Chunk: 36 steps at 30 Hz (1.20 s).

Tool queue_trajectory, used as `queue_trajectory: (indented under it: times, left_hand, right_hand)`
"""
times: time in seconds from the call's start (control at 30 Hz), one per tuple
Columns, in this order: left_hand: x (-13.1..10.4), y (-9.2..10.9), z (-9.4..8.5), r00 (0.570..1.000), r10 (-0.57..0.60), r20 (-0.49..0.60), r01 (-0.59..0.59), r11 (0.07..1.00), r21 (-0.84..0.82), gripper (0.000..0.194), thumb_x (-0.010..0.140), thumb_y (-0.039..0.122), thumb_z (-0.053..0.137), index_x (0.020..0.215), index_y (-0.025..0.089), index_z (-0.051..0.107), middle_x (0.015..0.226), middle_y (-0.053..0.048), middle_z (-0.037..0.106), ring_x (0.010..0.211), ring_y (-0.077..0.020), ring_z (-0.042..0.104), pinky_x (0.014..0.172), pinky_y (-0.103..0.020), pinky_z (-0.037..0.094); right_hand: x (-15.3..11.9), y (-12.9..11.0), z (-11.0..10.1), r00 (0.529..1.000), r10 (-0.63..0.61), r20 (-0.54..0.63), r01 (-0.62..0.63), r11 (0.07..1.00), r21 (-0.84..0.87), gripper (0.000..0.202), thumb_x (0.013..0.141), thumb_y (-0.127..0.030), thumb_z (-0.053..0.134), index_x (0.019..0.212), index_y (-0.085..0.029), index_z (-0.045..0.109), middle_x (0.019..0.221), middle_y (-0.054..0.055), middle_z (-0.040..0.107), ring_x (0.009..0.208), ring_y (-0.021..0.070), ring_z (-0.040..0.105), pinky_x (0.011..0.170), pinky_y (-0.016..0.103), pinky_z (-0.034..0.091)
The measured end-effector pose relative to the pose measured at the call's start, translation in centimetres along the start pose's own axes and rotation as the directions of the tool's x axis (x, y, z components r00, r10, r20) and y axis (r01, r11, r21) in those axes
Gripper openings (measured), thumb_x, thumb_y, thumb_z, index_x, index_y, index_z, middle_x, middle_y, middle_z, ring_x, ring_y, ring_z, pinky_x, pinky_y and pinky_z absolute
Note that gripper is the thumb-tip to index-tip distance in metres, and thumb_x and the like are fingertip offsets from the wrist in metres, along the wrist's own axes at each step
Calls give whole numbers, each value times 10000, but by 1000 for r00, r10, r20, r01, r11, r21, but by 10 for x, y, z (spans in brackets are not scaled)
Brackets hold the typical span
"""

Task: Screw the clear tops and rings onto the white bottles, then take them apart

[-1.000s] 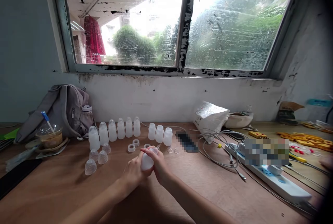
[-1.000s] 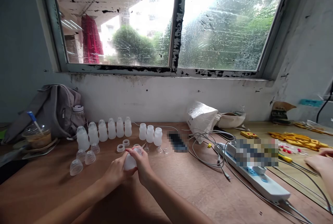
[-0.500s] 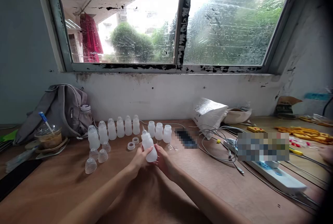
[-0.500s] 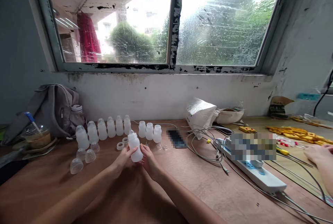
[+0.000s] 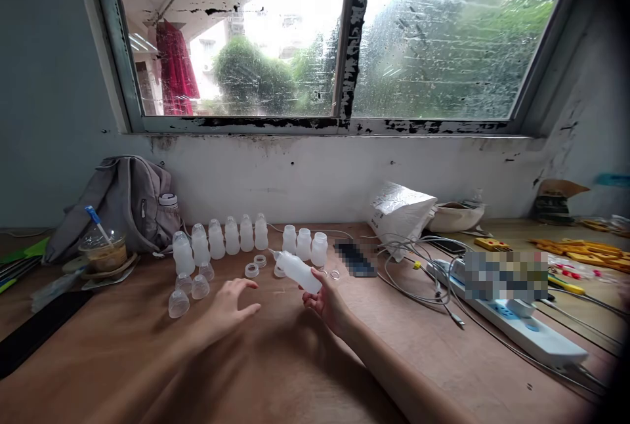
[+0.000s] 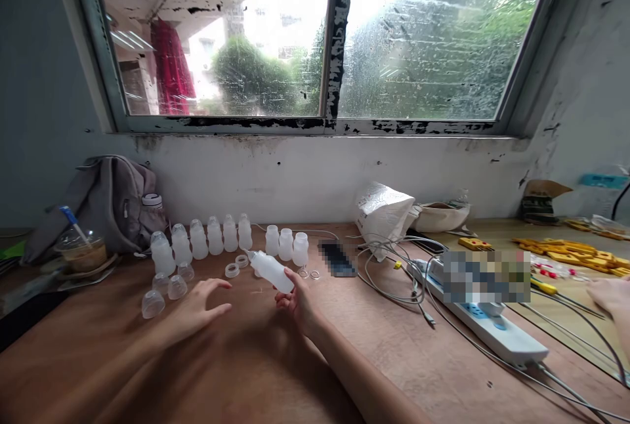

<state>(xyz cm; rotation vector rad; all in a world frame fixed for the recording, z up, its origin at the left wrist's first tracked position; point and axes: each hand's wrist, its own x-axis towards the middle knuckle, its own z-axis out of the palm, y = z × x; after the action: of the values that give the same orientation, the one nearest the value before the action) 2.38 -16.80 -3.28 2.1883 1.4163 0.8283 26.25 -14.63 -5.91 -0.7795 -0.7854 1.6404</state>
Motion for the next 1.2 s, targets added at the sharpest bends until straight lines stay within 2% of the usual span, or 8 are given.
queue_trajectory:
  times: [0.07, 0.2, 0.37, 0.5, 0.6, 0.7, 0.87, 1.2]
  left_hand:
    - [-8, -18, -28, 1000, 6, -5, -5, 983, 185, 277, 720, 389, 539, 948, 236, 573, 1037, -44, 571, 1008, -243, 477, 878, -369, 352]
    - [-19, -61, -73, 988, -121, -93, 150, 878, 455, 290, 714, 363, 513, 962, 226, 573, 1035, -56, 572, 963, -255, 506, 815, -352, 377]
    - [-29, -90, -86, 953, -298, -53, 283, 815, 505, 307, 659, 238, 527, 960, 203, 577, 979, -60, 600, 916, -239, 558, 760, -313, 402]
    - [-25, -68, -75, 961, -247, -122, 274, 897, 346, 263, 692, 329, 527, 910, 201, 599, 916, -44, 619, 778, -204, 597, 688, -284, 434]
    - [-16, -39, -61, 981, -98, -168, 113, 990, 80, 340, 737, 450, 491, 961, 210, 585, 855, -13, 642, 719, -169, 603, 639, -240, 454]
    - [-6, -19, -41, 978, 1, -209, -1, 1000, 1, 357, 707, 487, 543, 923, 207, 593, 741, 8, 644, 670, -158, 598, 620, -233, 464]
    - [-1, -17, -5, 978, 118, -172, -135, 987, -91, 371, 690, 480, 590, 922, 193, 565, 760, 6, 643, 683, -148, 600, 663, -245, 484]
    - [-10, -11, 21, 968, 141, -210, -164, 982, -96, 323, 696, 443, 609, 922, 229, 523, 867, 8, 627, 754, -154, 597, 730, -286, 492]
  right_hand:
    - [2, -2, -2, 1000, 15, -26, -15, 1000, -6, 354, 744, -454, 530, 943, -164, 487, 646, 18, 578, 413, 75, 495, 393, 188, 440]
    - [4, 0, -2, 999, 14, -46, -16, 998, -56, 368, 742, -481, 513, 925, -164, 480, 623, 15, 576, 374, 67, 468, 359, 182, 409]
    - [4, 5, -2, 999, 5, -34, -9, 994, -112, 360, 744, -492, 501, 916, -178, 461, 644, 13, 572, 384, 77, 478, 351, 190, 396]
    - [3, 2, -1, 1000, 0, -29, -4, 991, -135, 360, 747, -503, 479, 909, -182, 462, 636, 4, 561, 371, 69, 453, 355, 191, 386]
    - [1, -4, -2, 998, -65, -24, 59, 978, -199, 339, 750, -502, 464, 870, -185, 467, 615, -14, 542, 340, 57, 409, 329, 185, 339]
    - [-3, -10, -3, 972, -235, -1, 221, 917, -333, 300, 756, -473, 468, 814, -179, 478, 571, -38, 501, 323, 41, 357, 313, 169, 269]
    - [-9, -15, -5, 883, -469, 33, 409, 732, -544, 276, 748, -452, 489, 812, -185, 506, 571, -41, 471, 381, 55, 364, 329, 171, 263]
    - [-17, -5, 4, 851, -516, 98, 428, 573, -699, 170, 743, -381, 537, 737, -210, 535, 630, -12, 494, 559, 122, 447, 397, 180, 324]
